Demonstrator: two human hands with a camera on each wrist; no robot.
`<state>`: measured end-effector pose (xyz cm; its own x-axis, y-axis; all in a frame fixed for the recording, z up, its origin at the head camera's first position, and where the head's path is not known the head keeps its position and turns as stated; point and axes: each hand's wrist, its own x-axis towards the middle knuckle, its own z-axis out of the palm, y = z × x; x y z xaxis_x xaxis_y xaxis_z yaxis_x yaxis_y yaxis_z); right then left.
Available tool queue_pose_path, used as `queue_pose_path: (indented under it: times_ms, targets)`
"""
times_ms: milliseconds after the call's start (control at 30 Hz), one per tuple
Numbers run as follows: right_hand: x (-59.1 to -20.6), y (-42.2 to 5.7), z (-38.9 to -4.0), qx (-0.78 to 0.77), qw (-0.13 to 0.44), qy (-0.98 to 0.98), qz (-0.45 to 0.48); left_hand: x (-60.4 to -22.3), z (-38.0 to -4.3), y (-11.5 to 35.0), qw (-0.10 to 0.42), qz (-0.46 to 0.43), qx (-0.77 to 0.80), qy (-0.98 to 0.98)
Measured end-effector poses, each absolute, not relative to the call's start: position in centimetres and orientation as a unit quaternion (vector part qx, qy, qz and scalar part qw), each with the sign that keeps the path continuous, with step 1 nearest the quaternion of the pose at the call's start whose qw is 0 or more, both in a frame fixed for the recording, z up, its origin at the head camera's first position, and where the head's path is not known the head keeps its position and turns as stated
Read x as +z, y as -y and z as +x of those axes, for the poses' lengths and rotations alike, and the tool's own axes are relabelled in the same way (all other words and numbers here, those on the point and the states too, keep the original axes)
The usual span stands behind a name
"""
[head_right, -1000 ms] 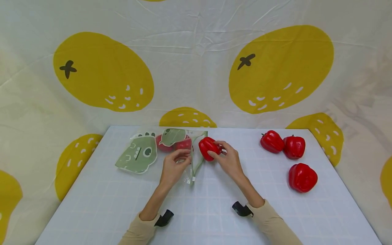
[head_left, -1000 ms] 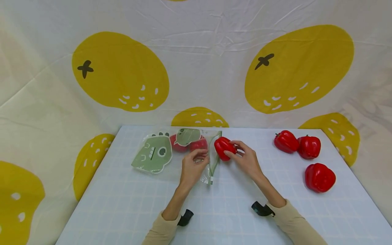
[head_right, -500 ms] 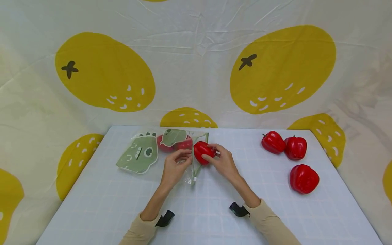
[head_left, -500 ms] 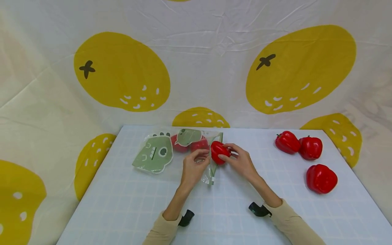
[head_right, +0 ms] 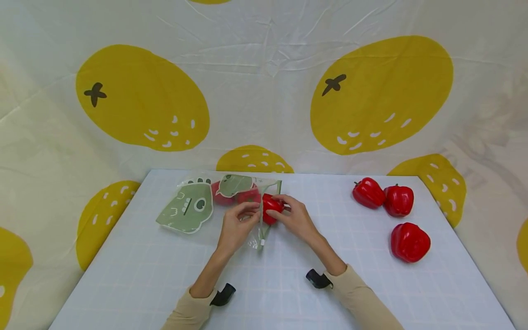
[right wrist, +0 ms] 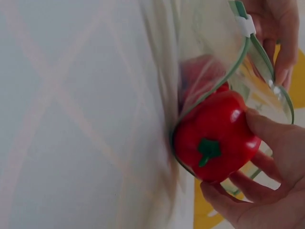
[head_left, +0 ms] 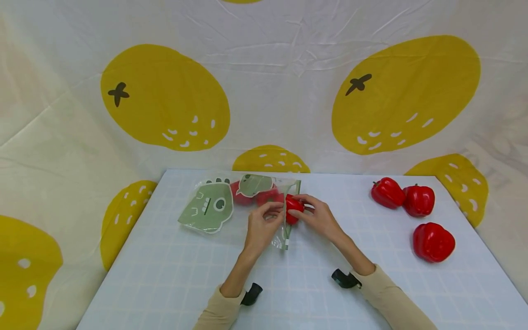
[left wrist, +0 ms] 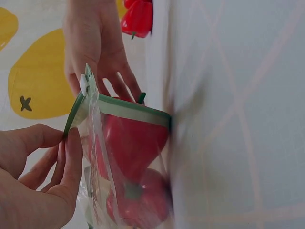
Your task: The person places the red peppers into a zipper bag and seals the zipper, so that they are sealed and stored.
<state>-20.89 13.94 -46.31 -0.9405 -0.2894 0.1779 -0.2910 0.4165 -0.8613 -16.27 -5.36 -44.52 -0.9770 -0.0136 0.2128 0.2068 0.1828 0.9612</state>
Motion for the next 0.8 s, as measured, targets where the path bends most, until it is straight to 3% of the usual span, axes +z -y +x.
queue_pose_path:
  times_ms: [567, 800]
  targets:
    - [-46.8, -12.6, -22.3, 0.516, 0.003, 0.84, 0.169, -44.8, -16.4, 5.2, 0.094, -0.074, -0.642, 0.757]
    - [-47.2, -12.0, -23.1, 0.513, 0.035, 0.843, 0.156, -44.7, -16.2, 5.1, 0.101, -0.08, -0.642, 0.756]
